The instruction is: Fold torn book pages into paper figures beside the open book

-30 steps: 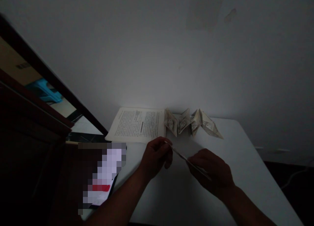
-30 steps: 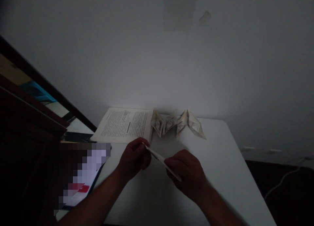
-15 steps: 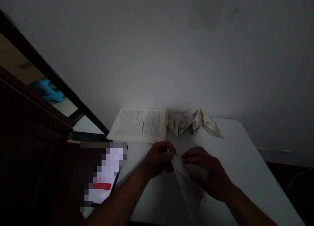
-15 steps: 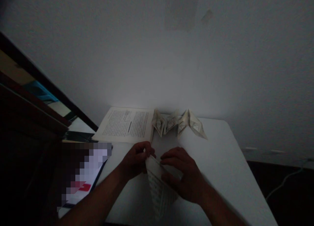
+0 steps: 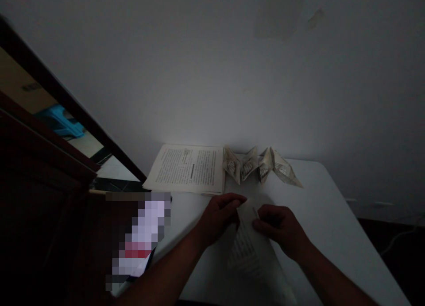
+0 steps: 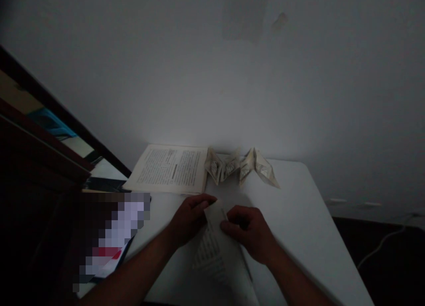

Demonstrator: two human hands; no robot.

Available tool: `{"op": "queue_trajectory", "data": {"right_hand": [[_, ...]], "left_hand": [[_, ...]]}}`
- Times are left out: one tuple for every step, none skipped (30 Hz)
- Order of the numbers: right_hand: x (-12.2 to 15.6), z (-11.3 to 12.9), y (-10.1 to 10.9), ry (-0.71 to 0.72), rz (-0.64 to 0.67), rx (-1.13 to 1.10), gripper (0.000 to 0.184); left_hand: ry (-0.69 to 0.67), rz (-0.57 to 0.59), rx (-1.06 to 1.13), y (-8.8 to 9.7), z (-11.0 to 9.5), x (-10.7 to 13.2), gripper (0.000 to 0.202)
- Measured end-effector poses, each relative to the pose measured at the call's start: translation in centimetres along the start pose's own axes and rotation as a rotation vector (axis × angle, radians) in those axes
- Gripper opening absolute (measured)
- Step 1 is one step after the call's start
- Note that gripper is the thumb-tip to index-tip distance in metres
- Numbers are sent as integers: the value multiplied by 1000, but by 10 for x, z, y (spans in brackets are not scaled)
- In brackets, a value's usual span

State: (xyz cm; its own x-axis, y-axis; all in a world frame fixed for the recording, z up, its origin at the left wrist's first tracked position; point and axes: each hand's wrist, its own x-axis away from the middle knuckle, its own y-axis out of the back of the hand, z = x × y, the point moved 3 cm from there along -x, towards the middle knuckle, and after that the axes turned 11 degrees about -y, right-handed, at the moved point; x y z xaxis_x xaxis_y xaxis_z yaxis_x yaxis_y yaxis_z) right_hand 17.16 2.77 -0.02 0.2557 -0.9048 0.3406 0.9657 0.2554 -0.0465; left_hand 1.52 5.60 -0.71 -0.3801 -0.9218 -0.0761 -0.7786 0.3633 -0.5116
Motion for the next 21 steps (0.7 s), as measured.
{"op": "queue_trajectory", "data": {"right_hand": [[0,1,1,9,-34,2,30],[0,2,1,16,-64,9,30],[0,2,2,23,-87,20,30],[1,1,2,30,-104,35,30],[1,1,2,39,-111,54,31],[0,0,1,53,-114,72,31],[0,-1,1,67,-114,86,31],[0,-3,1,81,-110,95,31],[0,-3,0,95,-105,101,31],[0,-4,0,107,-102,107,32],[-1,-4,0,116,-103,113,32],[-1,-5,1,122,-108,121,33],[-1,-5,1,125,-111,130,33],[-1,-5,1,129,-113,135,33],[-1,-6,1,131,-110,136,33],[-2,-6,1,129,-103,133,33],[-2,-7,1,126,-91,123,32],[-2,-8,0,121,-77,111,32],[-2,-8,0,114,-64,99,31],[-2,-8,0,106,-58,93,30],[-2,-9,-1,97,-54,93,29]], "left_hand": [[7,-25,-16,1,1,0,29],[13,-38,-36,1,2,-1,28],[21,-43,-55,1,3,-1,28],[32,-43,-73,0,3,-1,29],[43,-40,-90,0,3,-1,29],[53,-35,-105,-1,3,-1,30],[60,-27,-118,-2,2,0,30],[66,-15,-126,-3,2,0,30],[69,-2,-132,-4,1,0,30],[67,10,-137,-4,1,0,30],[60,17,-144,-5,1,0,29],[49,21,-155,-5,0,0,29],[39,24,-168,-5,0,0,30],[32,22,-181,-5,0,0,30],[32,20,-191,-6,0,1,31],[39,17,-194,-6,0,1,31],[47,13,-193,-6,1,1,32],[54,9,-188,-6,1,1,32],[58,7,-183,-7,1,1,32],[58,10,-180,-7,1,1,33],[56,16,-183,-8,1,1,34]]}}
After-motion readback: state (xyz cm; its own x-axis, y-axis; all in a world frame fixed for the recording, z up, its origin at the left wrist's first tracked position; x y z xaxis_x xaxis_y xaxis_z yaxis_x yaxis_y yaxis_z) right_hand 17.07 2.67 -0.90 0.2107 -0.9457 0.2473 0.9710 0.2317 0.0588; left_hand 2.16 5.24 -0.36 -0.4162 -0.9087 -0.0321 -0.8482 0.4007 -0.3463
